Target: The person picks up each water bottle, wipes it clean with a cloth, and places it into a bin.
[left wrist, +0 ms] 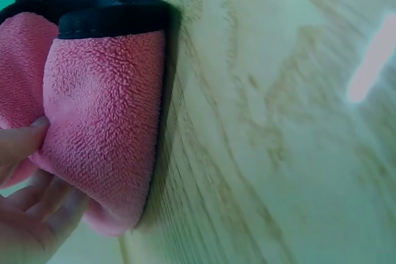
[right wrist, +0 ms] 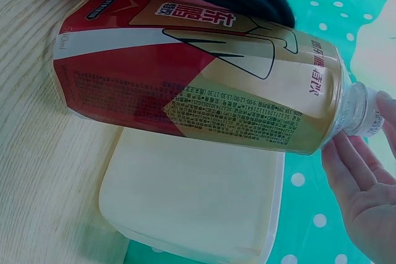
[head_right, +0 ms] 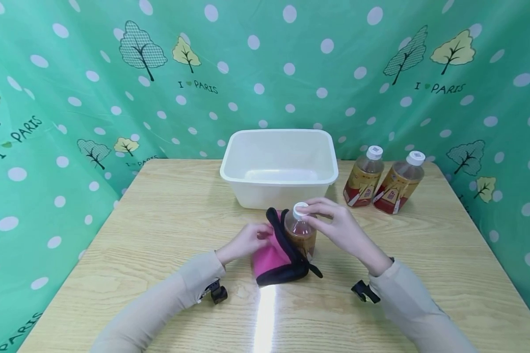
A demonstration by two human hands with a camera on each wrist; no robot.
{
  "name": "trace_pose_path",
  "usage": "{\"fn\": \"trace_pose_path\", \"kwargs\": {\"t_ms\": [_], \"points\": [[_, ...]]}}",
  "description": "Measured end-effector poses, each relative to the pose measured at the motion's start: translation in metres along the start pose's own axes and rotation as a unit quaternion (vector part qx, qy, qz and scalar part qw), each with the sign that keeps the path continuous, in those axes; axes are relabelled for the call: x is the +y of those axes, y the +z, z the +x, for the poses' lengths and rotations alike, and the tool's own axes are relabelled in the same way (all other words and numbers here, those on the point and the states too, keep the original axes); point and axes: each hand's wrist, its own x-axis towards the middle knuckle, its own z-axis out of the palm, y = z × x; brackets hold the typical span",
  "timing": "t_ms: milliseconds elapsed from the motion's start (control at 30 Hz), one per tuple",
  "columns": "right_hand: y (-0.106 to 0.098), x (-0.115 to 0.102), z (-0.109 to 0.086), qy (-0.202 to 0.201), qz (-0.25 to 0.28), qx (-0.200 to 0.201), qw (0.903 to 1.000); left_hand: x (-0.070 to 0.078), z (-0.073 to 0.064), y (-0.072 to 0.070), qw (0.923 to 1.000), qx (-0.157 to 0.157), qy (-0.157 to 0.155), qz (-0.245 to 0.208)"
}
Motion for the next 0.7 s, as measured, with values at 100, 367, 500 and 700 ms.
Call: {"fn": "trace_pose_path", "kwargs": {"t_ms": [100, 367, 500, 700], "points": [[0.0000, -0.0008, 0.0002, 0.003, -0.002, -0.001, 1.0000, -0.0027, -0.0003, 0.0019, 0.9998, -0.014, -0.005, 0.010], [0.0007, -0.0004, -0.0004, 0.004, -0.006, 0.002, 1.0000, -0.0053, -0.0022, 0.0049, 0.9994, -0.021, -0.013, 0.023], [0.0008, -0.0002, -0.0007, 0.004, -0.005, 0.002, 1.0000, -0.0065, -0.0024, 0.0058, 0.9993, -0.018, -0.014, 0.029], [0.0003, -0.0005, -0.0006, 0.011, -0.008, -0.002, 0.9999, -0.0012, -0.0044, -0.0018, 0.9997, -0.016, -0.017, 0.002]]}}
